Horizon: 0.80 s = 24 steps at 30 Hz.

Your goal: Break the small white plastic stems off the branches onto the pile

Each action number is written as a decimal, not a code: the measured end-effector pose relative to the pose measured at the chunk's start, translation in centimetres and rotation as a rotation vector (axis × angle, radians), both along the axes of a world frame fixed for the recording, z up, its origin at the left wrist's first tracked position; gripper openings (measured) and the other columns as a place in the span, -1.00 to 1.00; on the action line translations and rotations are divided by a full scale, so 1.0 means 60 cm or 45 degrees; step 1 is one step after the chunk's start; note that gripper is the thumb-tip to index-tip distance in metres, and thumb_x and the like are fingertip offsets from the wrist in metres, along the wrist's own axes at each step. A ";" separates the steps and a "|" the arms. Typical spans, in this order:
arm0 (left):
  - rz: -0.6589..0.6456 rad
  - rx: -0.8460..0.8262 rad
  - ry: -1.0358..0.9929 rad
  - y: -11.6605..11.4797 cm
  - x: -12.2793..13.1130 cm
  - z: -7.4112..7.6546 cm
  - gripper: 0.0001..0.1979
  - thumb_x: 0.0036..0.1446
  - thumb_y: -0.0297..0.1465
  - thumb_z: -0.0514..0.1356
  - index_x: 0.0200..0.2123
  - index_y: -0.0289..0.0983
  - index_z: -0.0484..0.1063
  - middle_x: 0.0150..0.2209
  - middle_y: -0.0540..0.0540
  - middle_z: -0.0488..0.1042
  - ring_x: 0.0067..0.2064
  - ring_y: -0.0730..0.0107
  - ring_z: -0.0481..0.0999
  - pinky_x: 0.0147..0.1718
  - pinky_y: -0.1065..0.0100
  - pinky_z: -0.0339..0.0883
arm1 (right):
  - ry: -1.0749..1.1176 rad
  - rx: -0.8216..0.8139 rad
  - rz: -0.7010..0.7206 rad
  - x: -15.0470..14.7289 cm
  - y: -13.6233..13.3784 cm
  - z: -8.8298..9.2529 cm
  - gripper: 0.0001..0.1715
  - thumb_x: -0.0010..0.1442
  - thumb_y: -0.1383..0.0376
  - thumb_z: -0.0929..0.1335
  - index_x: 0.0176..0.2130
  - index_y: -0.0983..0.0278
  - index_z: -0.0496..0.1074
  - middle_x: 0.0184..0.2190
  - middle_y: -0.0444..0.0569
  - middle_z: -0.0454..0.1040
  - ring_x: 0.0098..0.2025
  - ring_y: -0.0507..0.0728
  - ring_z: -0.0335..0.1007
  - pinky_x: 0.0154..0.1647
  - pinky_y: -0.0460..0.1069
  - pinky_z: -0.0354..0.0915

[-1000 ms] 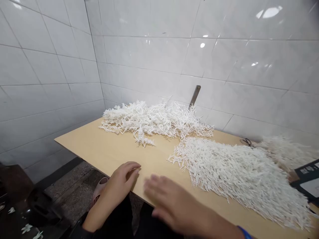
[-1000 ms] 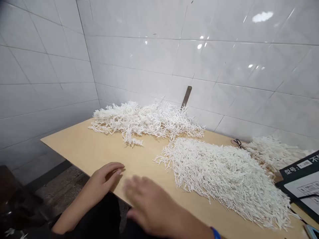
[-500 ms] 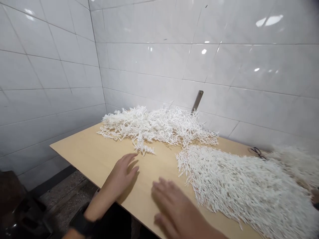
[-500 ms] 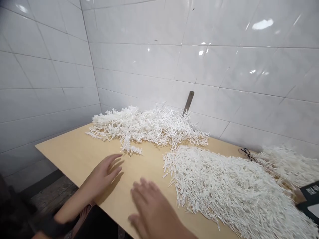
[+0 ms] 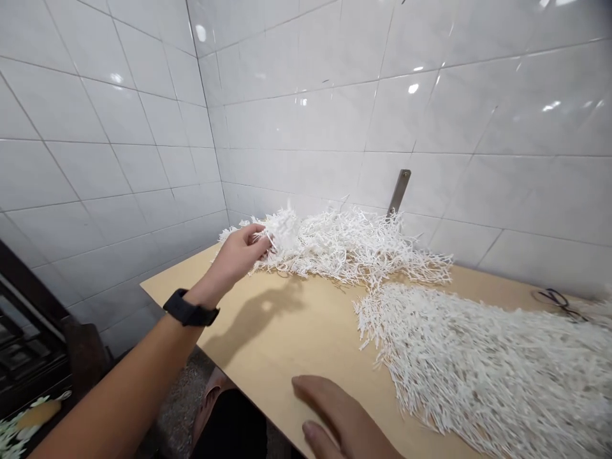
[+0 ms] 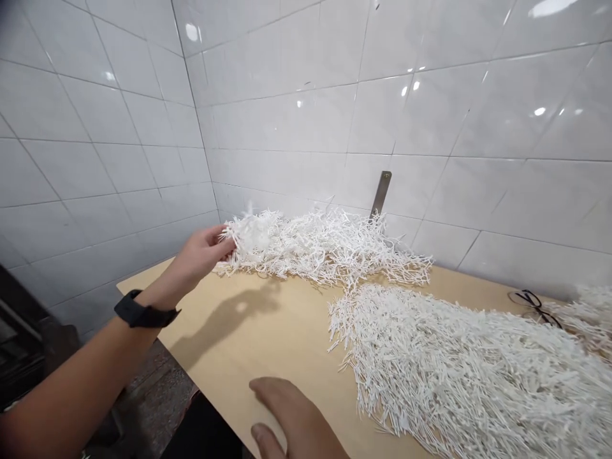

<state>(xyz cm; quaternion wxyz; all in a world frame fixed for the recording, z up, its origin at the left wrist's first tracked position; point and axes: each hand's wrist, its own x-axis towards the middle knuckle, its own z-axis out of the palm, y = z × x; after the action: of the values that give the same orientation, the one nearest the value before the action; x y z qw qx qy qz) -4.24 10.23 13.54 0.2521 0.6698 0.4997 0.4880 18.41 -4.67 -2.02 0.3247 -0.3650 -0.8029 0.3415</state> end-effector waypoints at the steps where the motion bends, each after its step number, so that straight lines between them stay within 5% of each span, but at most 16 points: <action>1: -0.041 -0.027 0.019 -0.019 0.004 -0.008 -0.83 0.06 -0.29 0.17 -0.37 -0.28 0.44 -0.52 -0.01 0.45 -0.48 0.40 0.40 -0.47 0.43 0.26 | 0.103 -0.100 -0.083 0.000 -0.002 0.002 -0.45 0.29 0.13 0.27 0.23 0.15 0.28 0.17 0.12 0.40 0.18 0.27 0.35 0.19 0.15 0.32; 5: -0.247 -0.267 -0.047 -0.089 0.042 -0.102 -0.77 0.08 -0.24 0.19 -0.43 -0.30 0.46 -0.55 -0.02 0.45 -0.50 0.39 0.39 -0.48 0.41 0.25 | 0.573 -0.501 -0.401 -0.002 0.009 0.010 -0.36 0.33 0.02 0.24 0.30 0.14 0.10 0.25 0.19 0.26 0.15 0.24 0.36 0.07 0.16 0.40; 8: -0.311 -0.394 -0.090 -0.119 0.069 -0.174 -0.75 0.14 -0.27 0.13 -0.36 -0.31 0.52 -0.38 -0.11 0.56 -0.34 0.28 0.49 -0.34 0.36 0.34 | 0.811 -0.739 -0.446 0.000 0.023 0.019 -0.25 0.26 -0.05 0.31 0.30 0.15 0.08 0.28 0.20 0.18 0.11 0.24 0.38 0.01 0.14 0.44; 10: -0.334 -0.414 -0.085 -0.129 0.075 -0.200 -0.78 0.14 -0.38 0.11 -0.26 -0.30 0.53 -0.28 -0.13 0.58 -0.24 0.26 0.52 -0.23 0.35 0.35 | 0.855 -0.827 -0.433 0.002 0.028 0.024 -0.27 0.20 -0.02 0.38 0.24 0.16 0.18 0.25 0.16 0.24 0.13 0.24 0.36 0.06 0.13 0.39; 16: -0.416 -0.459 -0.129 -0.132 0.063 -0.206 -0.85 0.17 -0.44 0.09 -0.23 -0.27 0.45 -0.30 -0.06 0.52 -0.27 0.35 0.47 -0.26 0.41 0.29 | 0.649 -0.825 -0.393 0.003 0.029 0.025 -0.60 0.15 0.15 0.43 -0.03 0.22 0.44 -0.10 0.03 0.50 -0.05 0.17 0.43 0.00 0.05 0.37; 24: -0.247 -0.526 -0.335 -0.129 0.060 -0.203 -0.79 0.20 -0.25 0.18 -0.32 -0.29 0.43 -0.41 -0.02 0.44 -0.35 0.42 0.40 -0.37 0.46 0.25 | 0.655 -0.934 -0.413 0.004 0.038 0.043 -0.64 0.08 0.07 0.46 -0.29 0.28 0.39 -0.44 -0.12 0.41 -0.36 0.05 0.39 -0.26 -0.03 0.38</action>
<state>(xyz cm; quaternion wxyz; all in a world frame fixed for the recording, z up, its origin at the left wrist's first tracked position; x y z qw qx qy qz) -0.64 2.47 1.37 0.4919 0.5797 0.4850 0.4322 18.65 -2.42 0.54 0.4117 -0.4800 -0.4555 0.6266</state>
